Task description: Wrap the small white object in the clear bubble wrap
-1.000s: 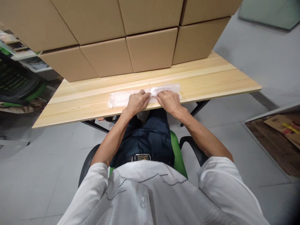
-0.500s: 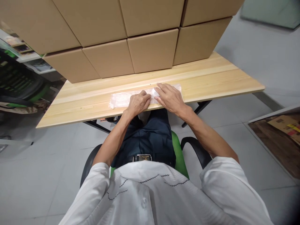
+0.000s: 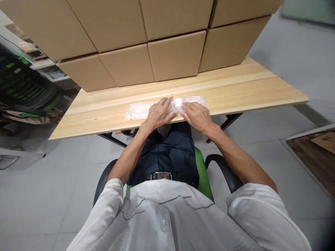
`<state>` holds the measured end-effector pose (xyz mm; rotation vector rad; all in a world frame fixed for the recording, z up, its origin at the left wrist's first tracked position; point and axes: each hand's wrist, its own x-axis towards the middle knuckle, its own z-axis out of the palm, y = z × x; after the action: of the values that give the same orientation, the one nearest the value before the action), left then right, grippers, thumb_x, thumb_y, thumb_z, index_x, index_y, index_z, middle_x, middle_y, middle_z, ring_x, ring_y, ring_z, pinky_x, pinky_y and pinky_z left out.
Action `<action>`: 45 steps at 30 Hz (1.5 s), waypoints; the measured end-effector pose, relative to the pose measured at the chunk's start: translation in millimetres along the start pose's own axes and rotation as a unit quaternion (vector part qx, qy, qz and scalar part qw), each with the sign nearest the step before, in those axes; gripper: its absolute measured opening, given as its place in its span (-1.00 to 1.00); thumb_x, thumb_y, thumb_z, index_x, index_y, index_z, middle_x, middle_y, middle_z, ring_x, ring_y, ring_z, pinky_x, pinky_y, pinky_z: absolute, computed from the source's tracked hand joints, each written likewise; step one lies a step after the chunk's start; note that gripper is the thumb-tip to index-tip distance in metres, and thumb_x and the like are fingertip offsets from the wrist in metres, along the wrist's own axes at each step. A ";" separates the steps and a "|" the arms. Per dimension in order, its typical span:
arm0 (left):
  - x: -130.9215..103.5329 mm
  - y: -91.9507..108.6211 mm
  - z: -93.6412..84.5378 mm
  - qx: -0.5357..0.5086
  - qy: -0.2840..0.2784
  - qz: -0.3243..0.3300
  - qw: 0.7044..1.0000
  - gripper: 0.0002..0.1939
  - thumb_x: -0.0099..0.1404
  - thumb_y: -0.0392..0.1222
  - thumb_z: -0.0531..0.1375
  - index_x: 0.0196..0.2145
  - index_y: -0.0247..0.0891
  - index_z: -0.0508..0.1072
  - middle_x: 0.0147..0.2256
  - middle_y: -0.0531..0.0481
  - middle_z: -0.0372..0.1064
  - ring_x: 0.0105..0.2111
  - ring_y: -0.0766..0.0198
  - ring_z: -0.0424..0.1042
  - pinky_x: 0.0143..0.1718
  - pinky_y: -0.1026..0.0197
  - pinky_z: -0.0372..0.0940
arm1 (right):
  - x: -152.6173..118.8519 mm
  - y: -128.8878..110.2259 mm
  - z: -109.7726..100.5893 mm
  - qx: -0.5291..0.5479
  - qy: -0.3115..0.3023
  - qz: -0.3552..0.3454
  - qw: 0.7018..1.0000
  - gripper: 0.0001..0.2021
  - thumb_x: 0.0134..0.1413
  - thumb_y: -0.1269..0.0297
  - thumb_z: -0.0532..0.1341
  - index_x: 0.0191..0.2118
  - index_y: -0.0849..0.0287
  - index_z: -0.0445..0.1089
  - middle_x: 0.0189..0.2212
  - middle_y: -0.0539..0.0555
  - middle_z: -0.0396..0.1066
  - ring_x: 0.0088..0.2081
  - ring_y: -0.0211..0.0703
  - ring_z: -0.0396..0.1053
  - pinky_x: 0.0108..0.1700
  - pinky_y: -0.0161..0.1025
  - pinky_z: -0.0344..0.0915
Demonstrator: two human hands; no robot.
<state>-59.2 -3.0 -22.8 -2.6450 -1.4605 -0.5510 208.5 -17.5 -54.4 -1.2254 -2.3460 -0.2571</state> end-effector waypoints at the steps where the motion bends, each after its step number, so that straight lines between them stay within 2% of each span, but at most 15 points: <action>1: 1.9 -0.2 2.3 -0.011 -0.001 0.017 1.000 -0.07 0.75 0.44 0.16 0.70 -0.31 0.29 0.59 -0.54 0.39 0.51 -0.31 0.55 0.44 -0.19 0.53 | -0.6 0.1 0.7 0.001 0.003 0.000 1.000 -0.56 0.77 0.18 0.20 0.48 0.31 0.53 0.27 0.42 0.71 0.24 0.40 0.60 0.29 0.18 0.50; 5: 5.6 3.1 12.7 -0.042 -0.038 0.053 0.997 0.13 0.69 0.61 0.14 0.80 -0.29 0.15 0.74 -0.57 0.15 0.74 -0.41 0.24 0.69 -0.32 0.27 | -5.7 2.2 1.7 0.019 0.017 -0.009 1.000 -0.58 0.73 0.22 0.23 0.46 0.28 0.56 0.28 0.42 0.72 0.24 0.39 0.60 0.30 0.19 0.51; 8: 3.0 7.5 17.7 -0.036 -0.071 0.051 0.996 0.11 0.67 0.61 0.18 0.82 -0.18 0.16 0.78 -0.49 0.07 0.77 -0.47 0.14 0.74 -0.44 0.13 | -12.0 4.8 0.6 0.037 0.019 -0.021 0.999 -0.60 0.74 0.21 0.22 0.42 0.27 0.61 0.31 0.42 0.71 0.28 0.40 0.61 0.32 0.22 0.54; 11: 0.2 9.2 18.5 -0.032 -0.077 0.050 0.995 0.06 0.67 0.59 0.21 0.80 -0.10 0.21 0.80 -0.45 0.04 0.77 -0.49 0.14 0.75 -0.49 0.11 | -19.4 8.4 -1.1 0.062 0.015 -0.033 0.997 -0.59 0.76 0.17 0.19 0.39 0.24 0.66 0.36 0.42 0.70 0.35 0.40 0.61 0.40 0.28 0.55; 17: 4.4 9.8 12.2 -0.037 -0.097 0.044 0.994 -0.02 0.74 0.51 0.17 0.79 -0.15 0.23 0.78 -0.50 0.06 0.79 -0.39 0.13 0.74 -0.48 0.15 | -24.5 24.3 -9.0 0.103 0.029 -0.005 0.994 -0.49 0.79 0.07 0.10 0.44 0.20 0.67 0.47 0.38 0.64 0.45 0.40 0.58 0.54 0.38 0.49; 20: 6.9 12.4 8.7 -0.034 -0.104 0.037 0.993 -0.07 0.77 0.46 0.16 0.78 -0.15 0.24 0.77 -0.51 0.09 0.79 -0.36 0.14 0.74 -0.46 0.15 | -14.0 37.1 -13.9 0.096 0.043 0.039 0.994 -0.44 0.78 0.06 0.05 0.45 0.21 0.66 0.52 0.37 0.59 0.49 0.43 0.54 0.58 0.42 0.44; 24: 8.0 16.3 7.0 -0.022 -0.095 0.040 0.994 -0.08 0.76 0.44 0.19 0.76 -0.17 0.27 0.76 -0.51 0.12 0.77 -0.37 0.18 0.75 -0.46 0.14 | 9.1 50.5 -15.6 0.076 0.010 0.073 0.994 -0.44 0.74 0.09 0.05 0.48 0.24 0.62 0.56 0.39 0.55 0.52 0.45 0.48 0.58 0.40 0.41; 26: 8.1 17.5 7.5 -0.015 -0.091 0.043 0.995 -0.09 0.75 0.45 0.20 0.75 -0.16 0.30 0.76 -0.48 0.12 0.76 -0.38 0.19 0.75 -0.45 0.14 | 18.0 53.2 -15.5 0.067 -0.028 0.075 0.995 -0.46 0.72 0.12 0.07 0.44 0.23 0.64 0.48 0.39 0.61 0.46 0.43 0.52 0.54 0.34 0.43; 29: 6.6 17.4 9.1 -0.008 -0.084 0.050 0.995 -0.06 0.71 0.50 0.21 0.73 -0.15 0.33 0.77 -0.46 0.12 0.75 -0.40 0.21 0.76 -0.44 0.11 | 20.7 51.8 -17.9 0.053 -0.077 0.064 0.994 -0.51 0.69 0.13 0.08 0.32 0.20 0.69 0.30 0.37 0.72 0.28 0.41 0.60 0.44 0.28 0.45; 33: -2.2 11.0 9.2 -0.009 -0.065 0.077 0.995 -0.04 0.67 0.54 0.25 0.70 -0.17 0.38 0.75 -0.45 0.18 0.75 -0.38 0.23 0.80 -0.41 0.04 | 6.6 41.7 -28.1 0.035 -0.072 0.070 0.994 -0.53 0.69 0.10 0.10 0.25 0.18 0.72 0.20 0.39 0.73 0.19 0.45 0.57 0.32 0.27 0.45; 38: -18.4 -1.1 4.1 -0.024 -0.044 0.096 0.994 -0.16 0.72 0.47 0.22 0.65 -0.13 0.45 0.71 -0.40 0.29 0.74 -0.33 0.28 0.82 -0.46 -0.02 | -14.7 28.4 -38.1 0.045 -0.054 0.043 0.997 -0.59 0.69 0.08 0.17 0.14 0.15 0.76 0.01 0.36 0.73 0.07 0.41 0.61 0.21 0.24 0.50; 40: -21.7 -2.9 3.1 -0.029 -0.037 0.093 0.995 -0.19 0.73 0.46 0.21 0.63 -0.12 0.47 0.69 -0.39 0.34 0.73 -0.34 0.29 0.81 -0.50 0.00 | -19.7 33.0 -37.3 0.072 -0.032 0.027 0.997 -0.59 0.68 0.12 0.16 0.21 0.14 0.76 0.05 0.34 0.74 0.10 0.41 0.62 0.23 0.26 0.53; 43: -22.4 -0.1 4.4 -0.027 -0.034 0.089 0.995 -0.18 0.74 0.47 0.17 0.62 -0.16 0.47 0.67 -0.41 0.36 0.73 -0.34 0.30 0.81 -0.52 0.01 | -25.9 54.7 -32.9 0.114 -0.004 0.006 0.993 -0.49 0.61 0.28 0.10 0.42 0.11 0.67 0.29 0.31 0.72 0.31 0.40 0.60 0.40 0.34 0.51; 45: -22.0 4.2 6.2 -0.021 -0.035 0.084 0.996 -0.16 0.76 0.47 0.12 0.63 -0.17 0.46 0.68 -0.41 0.34 0.73 -0.31 0.29 0.82 -0.49 0.00 | -31.3 72.6 -30.1 0.132 -0.014 -0.007 0.991 -0.41 0.54 0.34 0.10 0.51 0.11 0.61 0.43 0.28 0.66 0.43 0.39 0.56 0.49 0.43 0.48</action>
<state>-64.7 -21.6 -35.7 -2.8124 -1.2401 -0.4835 292.4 -9.1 -47.5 -1.0912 -2.3238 0.0660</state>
